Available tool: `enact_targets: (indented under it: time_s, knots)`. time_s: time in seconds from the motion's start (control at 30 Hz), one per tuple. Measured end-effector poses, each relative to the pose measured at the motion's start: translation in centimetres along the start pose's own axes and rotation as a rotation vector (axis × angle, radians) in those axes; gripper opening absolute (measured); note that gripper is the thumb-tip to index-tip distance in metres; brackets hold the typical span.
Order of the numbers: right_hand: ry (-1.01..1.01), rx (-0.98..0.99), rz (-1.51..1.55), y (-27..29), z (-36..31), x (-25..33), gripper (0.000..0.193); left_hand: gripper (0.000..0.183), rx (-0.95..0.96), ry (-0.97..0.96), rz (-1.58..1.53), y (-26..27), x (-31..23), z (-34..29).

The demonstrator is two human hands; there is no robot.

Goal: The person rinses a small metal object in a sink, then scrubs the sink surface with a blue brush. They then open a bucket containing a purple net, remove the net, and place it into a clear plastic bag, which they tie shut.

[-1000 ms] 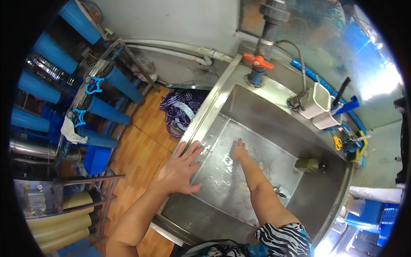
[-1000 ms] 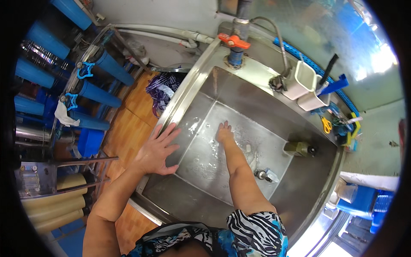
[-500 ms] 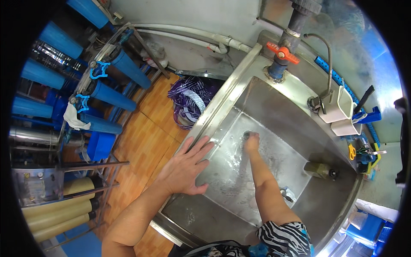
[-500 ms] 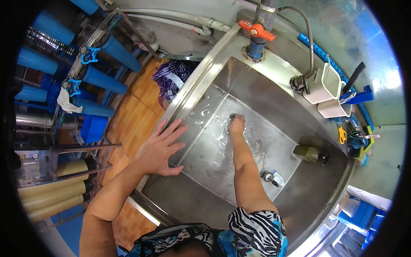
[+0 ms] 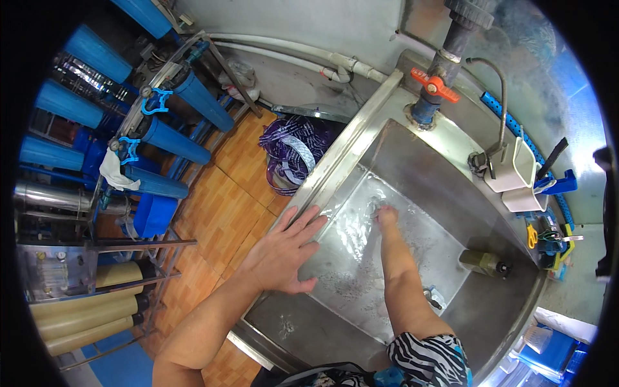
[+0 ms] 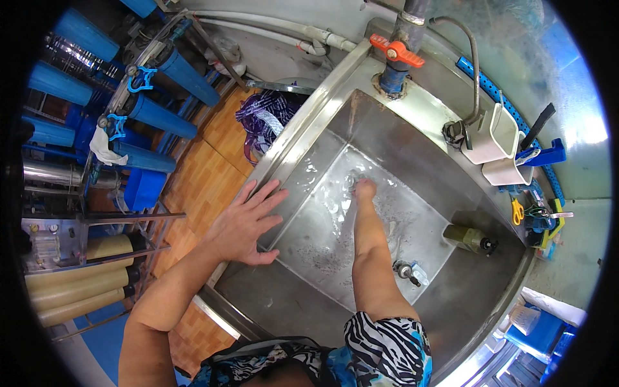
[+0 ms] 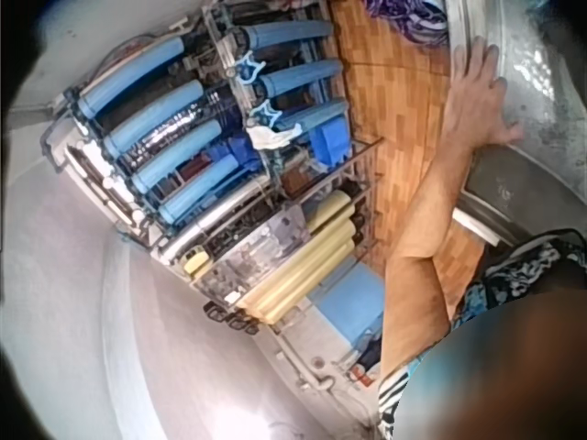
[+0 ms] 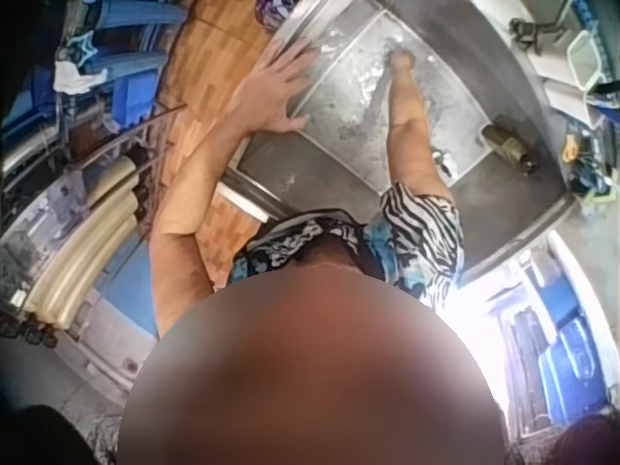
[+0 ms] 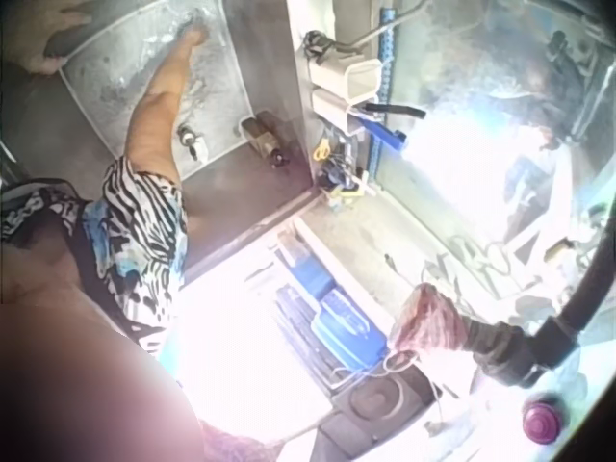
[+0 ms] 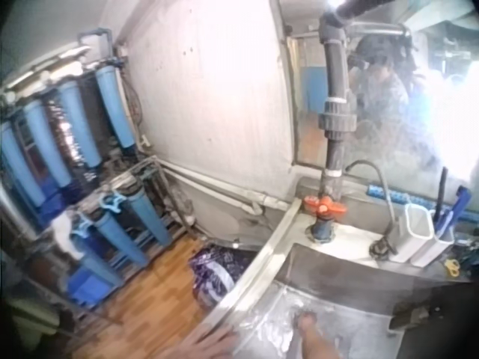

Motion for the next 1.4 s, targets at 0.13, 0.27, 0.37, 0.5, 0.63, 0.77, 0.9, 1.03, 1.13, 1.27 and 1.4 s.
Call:
enact_targets:
  time_s: [0.13,0.27,0.37,0.5,0.63,0.77,0.9,1.03,1.13,1.27,1.4]
  knots:
    - [0.018,0.024,0.39,-2.2,-6.3,2.6,0.021,0.048,0.026,0.007,0.055,-0.3,0.0,-0.1]
    - [0.063,0.306,0.665,-3.5,-13.0,6.7,0.015,0.049,0.006,0.003,0.087,-0.6,0.0,-0.2]
    - [0.163,0.459,0.691,-3.4,-19.0,10.1,0.013,0.049,0.017,0.004,0.106,-0.8,-0.1,-0.3]
    - [0.241,0.515,0.691,-2.4,-27.3,13.7,0.016,0.047,0.035,0.021,0.19,-1.0,-0.5,-0.6]
    - [0.31,0.47,0.624,-0.8,-34.9,16.3,0.014,0.049,0.009,0.019,0.309,-1.4,-1.0,-1.0]
    - [0.381,0.396,0.575,0.5,-41.6,17.6,0.014,0.055,-0.144,-0.078,0.342,-1.4,-1.6,-1.7]
    - [0.418,0.293,0.527,1.3,-46.5,17.8,0.014,0.054,-0.411,-0.254,0.272,-1.2,-4.3,-3.1]
    - [0.475,0.245,0.572,1.8,-50.0,17.6,0.014,0.05,-0.543,-0.421,0.215,-3.2,-10.8,-3.8]
    - [0.522,0.204,0.588,2.3,-51.9,17.6,0.014,0.046,-0.572,-0.328,0.187,-4.2,-14.4,-3.1]
    - [0.609,0.126,0.577,3.2,-53.6,17.4,0.014,0.042,-0.634,-0.25,0.117,-4.4,-16.6,-2.3]
    - [0.621,0.087,0.613,4.0,-54.5,16.6,0.014,0.038,-0.634,-0.356,-0.046,-4.8,-17.7,-2.1]
Point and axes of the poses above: each hand's wrist, its own z-axis towards the middle knuckle, its own y-axis out of the back of the hand, x = y × z, the point moved 6 cm from there along z, towards the middle knuckle, and after that the axes turned 15 degrees about x, right-handed, at the moved point
